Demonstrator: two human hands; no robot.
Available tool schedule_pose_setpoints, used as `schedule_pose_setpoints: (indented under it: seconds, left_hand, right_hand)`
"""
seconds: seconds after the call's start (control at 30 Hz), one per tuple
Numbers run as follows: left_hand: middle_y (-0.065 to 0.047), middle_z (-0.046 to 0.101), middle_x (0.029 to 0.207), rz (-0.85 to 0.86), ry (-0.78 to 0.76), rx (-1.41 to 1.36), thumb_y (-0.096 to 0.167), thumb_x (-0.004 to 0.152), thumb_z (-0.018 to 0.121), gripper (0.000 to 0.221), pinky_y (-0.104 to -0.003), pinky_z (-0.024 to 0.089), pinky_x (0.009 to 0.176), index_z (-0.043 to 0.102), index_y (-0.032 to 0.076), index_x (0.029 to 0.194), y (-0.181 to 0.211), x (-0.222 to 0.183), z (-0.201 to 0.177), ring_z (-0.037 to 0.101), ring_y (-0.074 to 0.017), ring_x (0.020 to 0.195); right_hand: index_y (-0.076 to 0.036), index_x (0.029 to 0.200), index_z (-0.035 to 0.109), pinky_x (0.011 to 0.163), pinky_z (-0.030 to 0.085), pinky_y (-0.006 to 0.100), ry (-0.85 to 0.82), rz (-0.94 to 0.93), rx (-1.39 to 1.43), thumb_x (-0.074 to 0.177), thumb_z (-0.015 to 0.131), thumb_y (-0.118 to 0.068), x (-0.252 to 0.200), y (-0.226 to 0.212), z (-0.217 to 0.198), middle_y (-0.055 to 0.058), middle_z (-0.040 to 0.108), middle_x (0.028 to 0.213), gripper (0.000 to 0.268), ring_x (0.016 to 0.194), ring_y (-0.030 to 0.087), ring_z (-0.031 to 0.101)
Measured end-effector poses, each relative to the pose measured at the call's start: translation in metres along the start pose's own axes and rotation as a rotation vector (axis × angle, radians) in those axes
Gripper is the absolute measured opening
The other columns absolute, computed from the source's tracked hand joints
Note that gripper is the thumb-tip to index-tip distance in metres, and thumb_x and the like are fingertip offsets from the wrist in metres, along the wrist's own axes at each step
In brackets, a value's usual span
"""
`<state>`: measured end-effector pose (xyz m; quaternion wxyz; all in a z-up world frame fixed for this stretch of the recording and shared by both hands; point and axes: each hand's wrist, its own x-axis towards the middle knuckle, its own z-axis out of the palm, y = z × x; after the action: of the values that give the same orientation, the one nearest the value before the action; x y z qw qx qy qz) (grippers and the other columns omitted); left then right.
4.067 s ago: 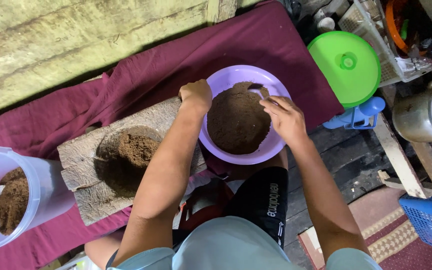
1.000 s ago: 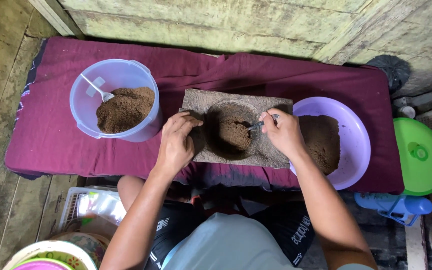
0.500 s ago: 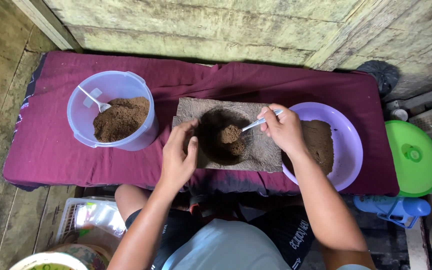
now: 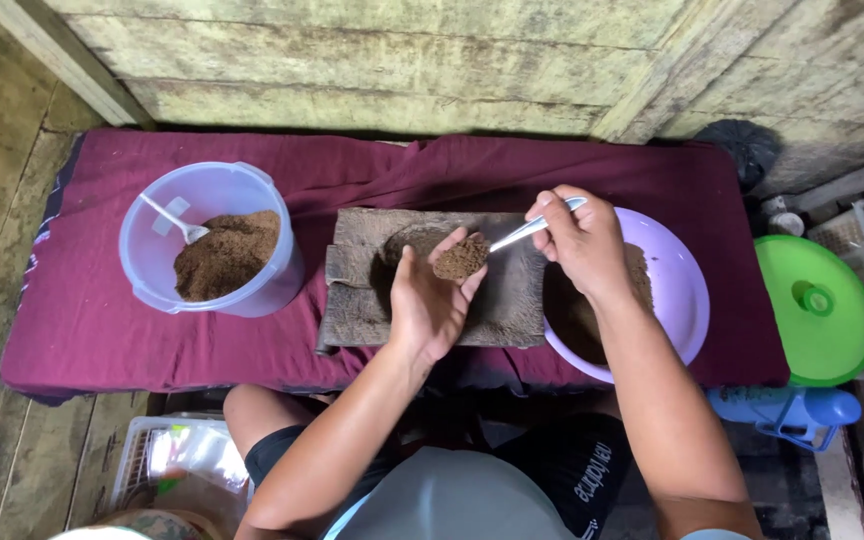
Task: Transferring brown powder between a plastic bucket, a purple bowl, and a stone mortar using a spoon and hands.
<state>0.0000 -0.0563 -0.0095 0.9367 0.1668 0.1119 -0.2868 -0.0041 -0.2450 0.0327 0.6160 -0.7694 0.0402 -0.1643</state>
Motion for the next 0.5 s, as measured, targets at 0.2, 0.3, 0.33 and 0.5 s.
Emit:
schedule_pose_setpoints:
  seconds: [0.2,0.3,0.33,0.5]
  left_hand:
    - [-0.028,0.049,0.15,-0.064,-0.112,0.116,0.056,0.109,0.008,0.083,-0.04,0.045,0.115,0.046,-0.005,0.15,-0.054,0.037,0.013,0.054,-0.0355,0.136]
    - [-0.026,0.042,0.157,-0.133,-0.137,0.215,0.053,0.109,0.008,0.08,-0.045,0.035,0.122,0.039,-0.003,0.155,-0.079,0.043,0.027,0.042,-0.0385,0.146]
    - [-0.026,0.042,0.157,-0.153,-0.142,0.225,0.053,0.109,0.008,0.08,-0.045,0.035,0.122,0.039,-0.003,0.155,-0.086,0.043,0.034,0.042,-0.0385,0.146]
    - [-0.021,0.049,0.148,-0.202,-0.18,0.463,0.034,0.109,0.029,0.058,-0.05,0.032,0.123,0.041,0.001,0.155,-0.122,0.058,0.039,0.043,-0.0379,0.145]
  right_hand:
    - [-0.001,0.09,0.067,0.039,0.035,0.018,0.203,0.045,-0.019,0.111,0.051,-0.014,-0.014,0.011,-0.082,0.007,0.052,0.056,0.03,0.043,0.007,0.044]
    - [-0.002,0.091,0.066,0.037,0.032,0.017,0.317,0.005,-0.052,0.113,0.05,-0.014,-0.032,0.009,-0.13,0.005,0.048,0.054,0.03,0.041,0.007,0.041]
    - [-0.002,0.091,0.066,0.037,0.032,0.017,0.34,0.009,-0.053,0.113,0.05,-0.014,-0.039,0.01,-0.145,0.005,0.048,0.054,0.03,0.041,0.007,0.041]
    - [-0.002,0.097,0.066,0.041,0.036,0.019,0.525,0.007,-0.156,0.118,0.045,-0.013,-0.079,0.04,-0.203,0.006,0.053,0.059,0.031,0.046,0.008,0.045]
